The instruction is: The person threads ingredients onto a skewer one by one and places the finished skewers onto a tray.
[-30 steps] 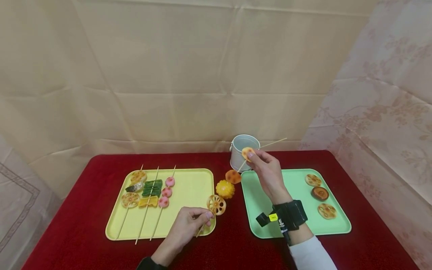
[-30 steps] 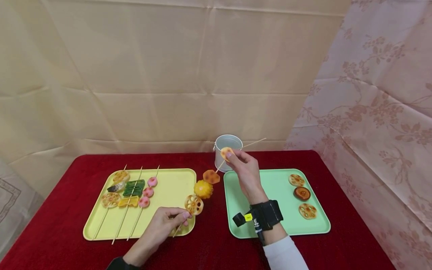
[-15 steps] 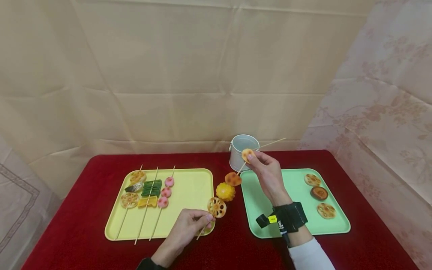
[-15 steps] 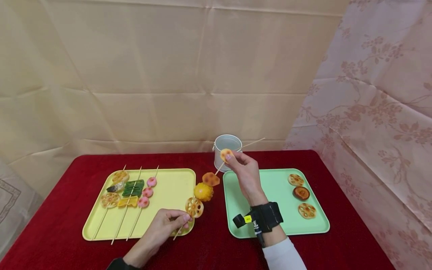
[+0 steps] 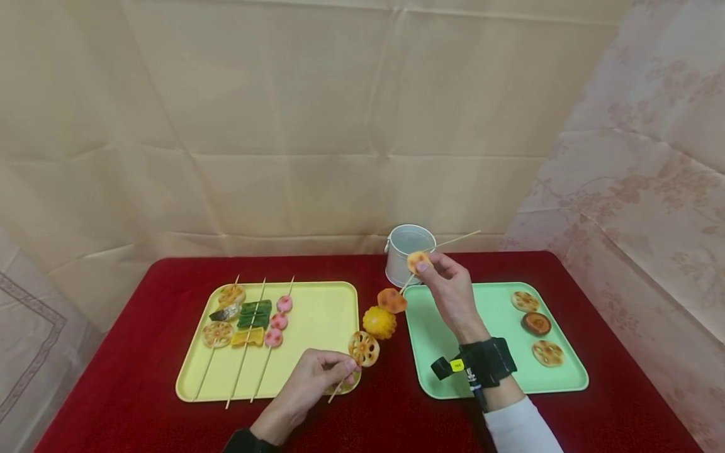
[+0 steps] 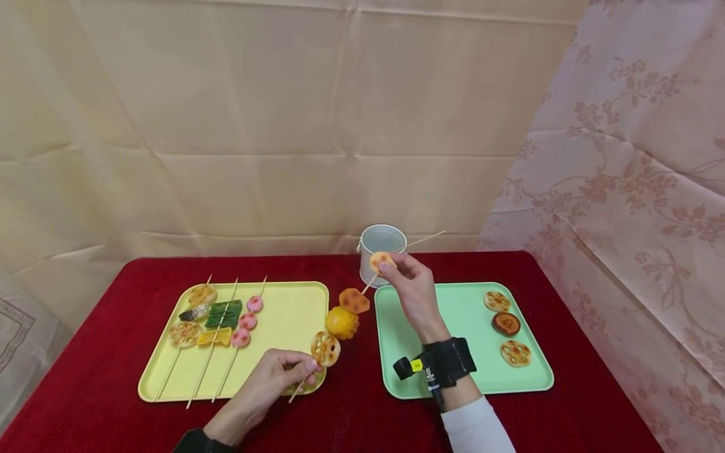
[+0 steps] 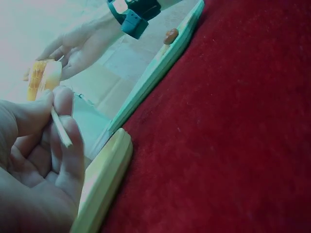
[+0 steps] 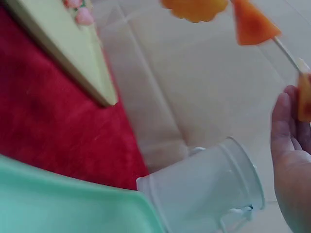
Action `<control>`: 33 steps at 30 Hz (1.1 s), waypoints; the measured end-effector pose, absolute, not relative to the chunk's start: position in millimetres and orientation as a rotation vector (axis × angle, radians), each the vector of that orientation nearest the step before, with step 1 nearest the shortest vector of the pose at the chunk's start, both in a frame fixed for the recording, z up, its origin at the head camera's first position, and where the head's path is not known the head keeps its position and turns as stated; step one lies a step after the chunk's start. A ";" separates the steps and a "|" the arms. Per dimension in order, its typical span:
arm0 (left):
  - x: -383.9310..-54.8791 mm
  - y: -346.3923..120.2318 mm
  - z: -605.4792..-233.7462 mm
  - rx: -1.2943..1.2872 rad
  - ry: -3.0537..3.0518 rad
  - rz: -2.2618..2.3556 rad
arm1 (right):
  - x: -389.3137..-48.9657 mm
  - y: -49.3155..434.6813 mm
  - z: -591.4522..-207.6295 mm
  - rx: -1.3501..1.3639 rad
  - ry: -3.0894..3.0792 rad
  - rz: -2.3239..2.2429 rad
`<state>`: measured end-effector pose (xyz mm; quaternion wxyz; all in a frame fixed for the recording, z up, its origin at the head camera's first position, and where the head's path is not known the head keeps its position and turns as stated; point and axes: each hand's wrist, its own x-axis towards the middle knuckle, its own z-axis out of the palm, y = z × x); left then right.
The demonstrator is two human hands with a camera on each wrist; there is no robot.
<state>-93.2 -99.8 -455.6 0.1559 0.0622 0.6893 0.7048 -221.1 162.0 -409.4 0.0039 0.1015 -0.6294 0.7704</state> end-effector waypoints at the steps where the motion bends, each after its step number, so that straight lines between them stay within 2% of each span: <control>1: -93.6 -99.9 -454.6 0.177 1.977 2.018 | -220.9 160.4 -410.4 0.316 -1.984 2.411; 14: -94.6 -97.1 -448.2 0.187 2.075 2.021 | -214.9 143.4 -407.6 0.017 -1.837 2.697; 25: -91.4 -94.8 -447.6 0.104 2.097 2.051 | -210.2 140.2 -401.4 -0.051 -2.183 2.247; 33: -90.5 -92.8 -448.0 0.067 2.129 2.064 | -207.9 137.3 -404.7 -0.035 -2.177 2.181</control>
